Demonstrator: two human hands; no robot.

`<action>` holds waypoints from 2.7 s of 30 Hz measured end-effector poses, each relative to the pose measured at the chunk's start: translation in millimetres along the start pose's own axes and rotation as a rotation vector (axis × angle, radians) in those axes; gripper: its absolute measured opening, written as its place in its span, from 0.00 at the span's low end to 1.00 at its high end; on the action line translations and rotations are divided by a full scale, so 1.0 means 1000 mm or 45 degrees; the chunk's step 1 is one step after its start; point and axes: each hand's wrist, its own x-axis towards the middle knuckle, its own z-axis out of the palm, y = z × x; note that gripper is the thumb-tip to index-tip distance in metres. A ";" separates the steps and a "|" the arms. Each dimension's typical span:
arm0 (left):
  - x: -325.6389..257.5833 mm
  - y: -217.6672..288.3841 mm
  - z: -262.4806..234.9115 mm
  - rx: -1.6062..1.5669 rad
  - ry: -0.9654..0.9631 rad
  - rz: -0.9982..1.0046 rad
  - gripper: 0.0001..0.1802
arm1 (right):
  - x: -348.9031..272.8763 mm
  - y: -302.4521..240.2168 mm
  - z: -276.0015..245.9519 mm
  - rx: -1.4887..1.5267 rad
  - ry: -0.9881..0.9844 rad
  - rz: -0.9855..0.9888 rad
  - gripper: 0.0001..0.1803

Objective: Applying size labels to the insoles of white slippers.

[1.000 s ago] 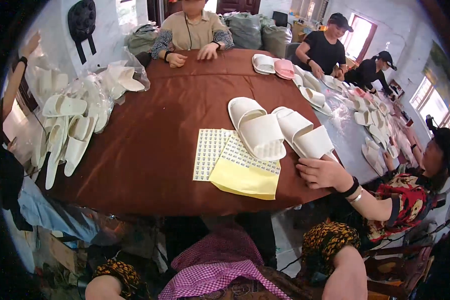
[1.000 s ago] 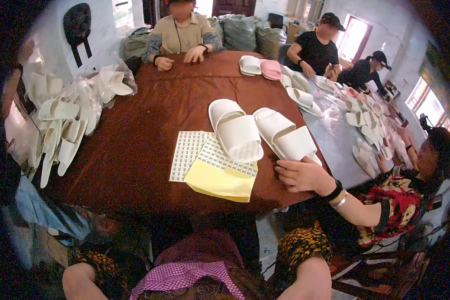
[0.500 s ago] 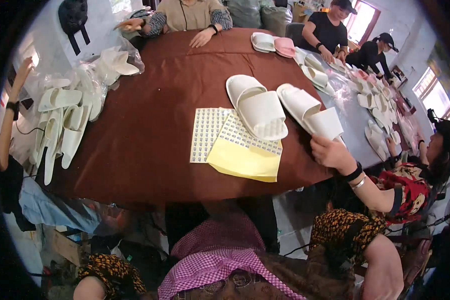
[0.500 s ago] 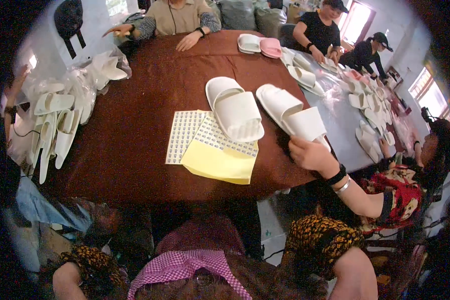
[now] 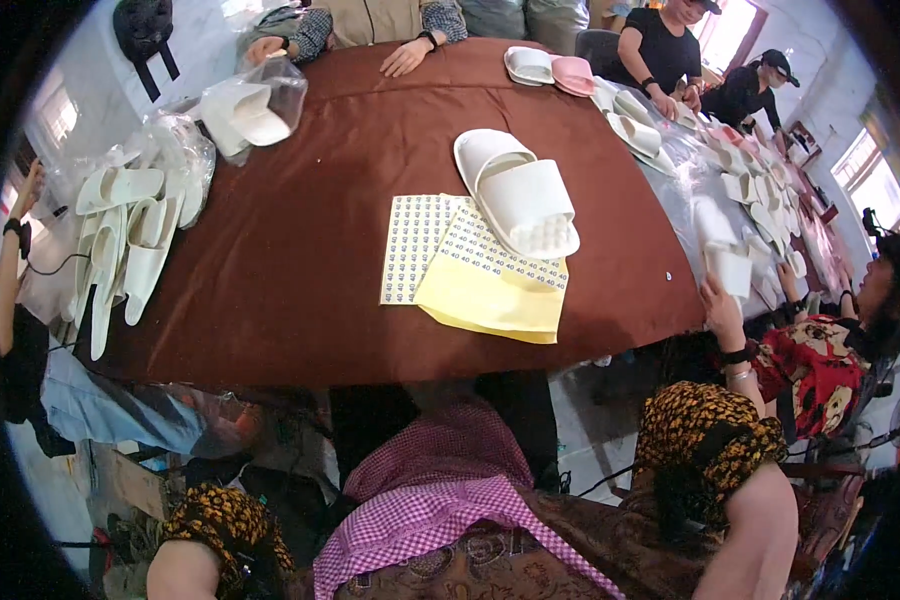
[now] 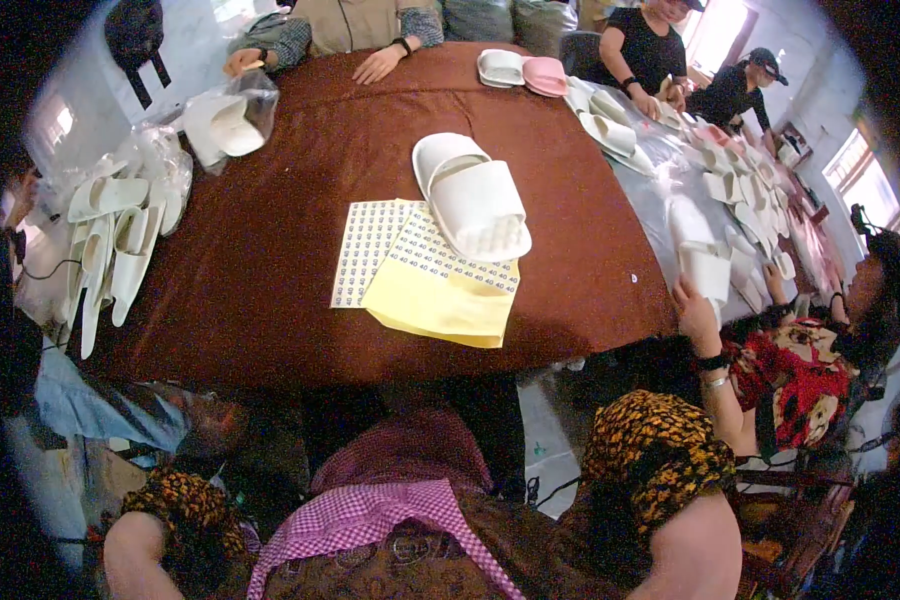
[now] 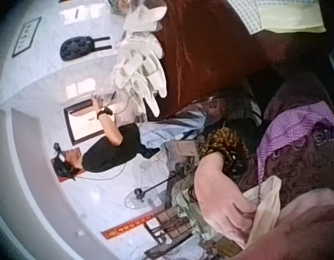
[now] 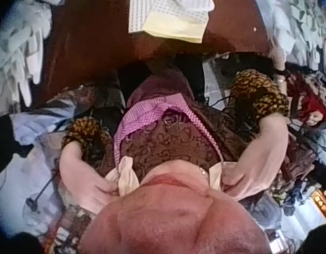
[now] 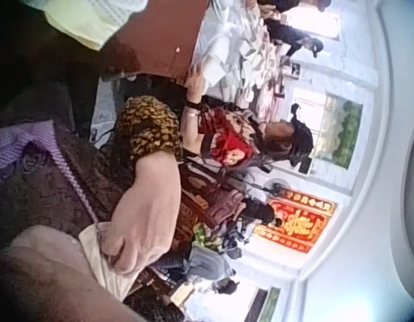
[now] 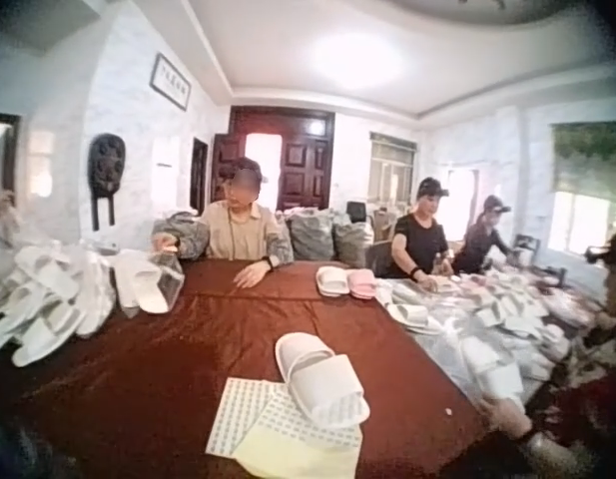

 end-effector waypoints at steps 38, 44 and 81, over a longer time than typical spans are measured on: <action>-0.144 -0.133 -0.030 0.401 1.898 -1.082 0.10 | -0.031 -0.331 -0.262 1.416 -0.570 -2.283 0.13; -0.204 -0.107 -0.064 1.615 1.756 -1.419 0.11 | -0.010 -0.323 -0.237 1.325 -0.302 -1.913 0.11; -0.259 -0.047 -0.156 2.485 0.829 -1.961 0.07 | 0.009 -0.354 -0.078 1.829 0.122 -0.257 0.06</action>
